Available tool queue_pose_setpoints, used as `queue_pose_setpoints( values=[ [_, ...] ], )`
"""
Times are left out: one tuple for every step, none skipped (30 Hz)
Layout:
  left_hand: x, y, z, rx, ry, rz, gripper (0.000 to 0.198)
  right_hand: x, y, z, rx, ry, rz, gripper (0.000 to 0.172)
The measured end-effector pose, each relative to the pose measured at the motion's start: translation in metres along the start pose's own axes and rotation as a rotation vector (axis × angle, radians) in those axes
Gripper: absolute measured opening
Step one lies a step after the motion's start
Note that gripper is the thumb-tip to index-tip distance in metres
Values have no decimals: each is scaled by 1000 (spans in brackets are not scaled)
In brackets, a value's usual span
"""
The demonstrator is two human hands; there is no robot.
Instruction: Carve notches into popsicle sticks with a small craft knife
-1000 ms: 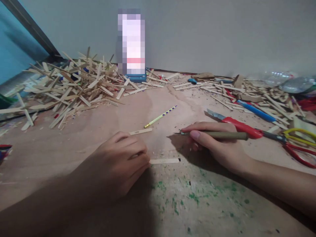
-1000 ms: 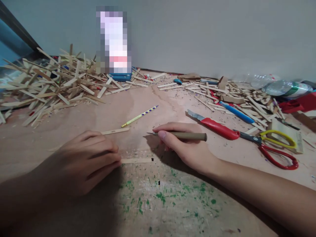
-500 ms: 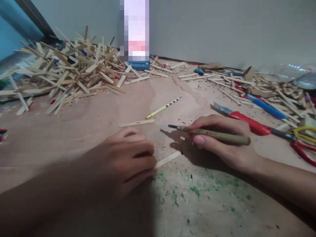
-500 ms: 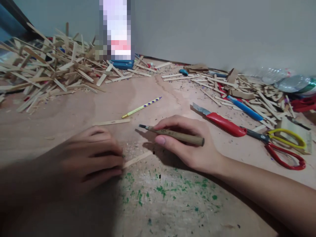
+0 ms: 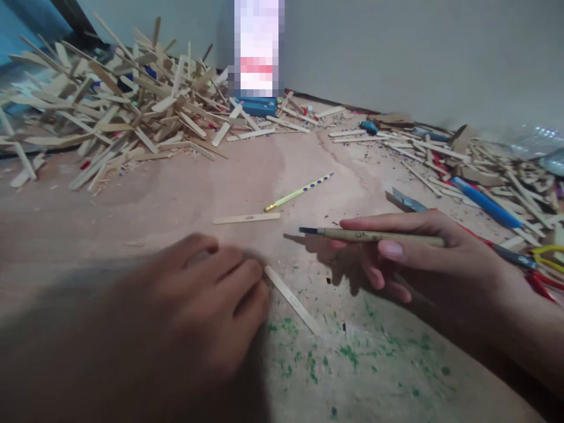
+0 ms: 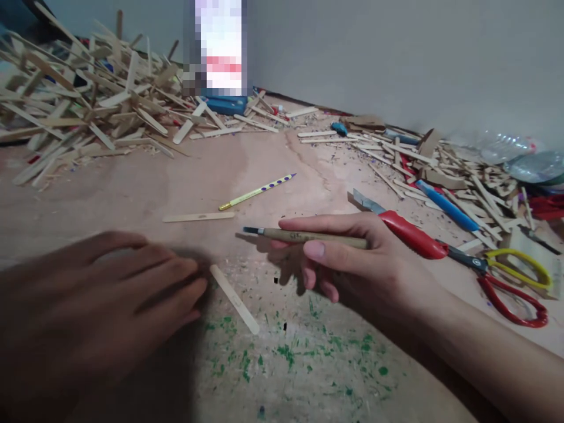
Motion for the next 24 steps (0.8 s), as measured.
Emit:
queue_pose_setpoints(
  values=[
    [12,1,-9,-3,-22,66,40,-2,1,1,-16,26,19,42],
    [24,1,-18,20,-33,88,34,-4,1,1,-28,47,22,41],
    [32,3,-27,41,-75,90,34,-7,2,2,-39,57,16,41],
    [39,7,-35,55,-105,72,38,-10,2,3,-48,61,11,43],
    [45,13,-42,61,-112,54,43,-11,2,3,-54,64,-1,44],
    [49,17,-47,77,-107,37,48,-12,2,4,-55,63,-15,45],
    [52,21,-49,93,-91,29,52,-12,1,4,-50,62,-28,44],
    [52,23,-50,113,-81,17,55,-11,1,3,-46,66,-46,42],
    [50,25,-49,125,-69,0,56,-11,1,3,-41,54,-70,37],
    [48,27,-47,127,-61,-24,56,-13,0,2,-36,32,-115,31],
    [45,29,-44,120,-65,-57,56,-17,0,0,-28,-14,-180,25],
    [41,30,-41,108,-75,-95,55,-23,0,-2,-16,-64,-279,21],
    [38,30,-38,99,-79,-126,56,-29,0,-4,-5,-102,-410,19],
    [36,30,-36,95,-78,-151,56,-35,2,-6,-4,-130,-544,20],
    [35,30,-34,87,-72,-168,55,-36,3,-7,-20,-108,-670,22],
    [34,28,-32,89,-66,-180,53,-38,6,-8,-46,-89,-746,25],
    [34,28,-31,80,-50,-188,51,-39,8,-8,-70,-81,-795,29],
    [34,28,-30,72,-34,-193,51,-42,11,-9,-96,-97,-829,30],
    [33,28,-29,66,-26,-198,51,-45,16,-10,-122,-138,-859,30],
    [32,27,-28,61,-24,-201,51,-47,21,-11,-154,-192,-903,28],
    [32,27,-27,55,-18,-206,51,-48,27,-13,-192,-251,-958,28],
    [31,27,-27,47,-18,-212,50,-46,33,-14,-238,-298,-1015,29],
    [30,27,-26,42,-25,-212,48,-44,39,-16,-284,-334,-1060,32],
    [29,26,-26,44,-37,-209,45,-40,43,-17,-320,-358,-1089,34]
  ],
)
Point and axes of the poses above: each hand's wrist, its own z-axis towards the middle knuckle, its own y-axis out of the palm, x = y × z, the point moved 9 cm from there along z, towards the middle knuckle, and after that the axes turned 5 degrees about z, right-handed, at the moved point
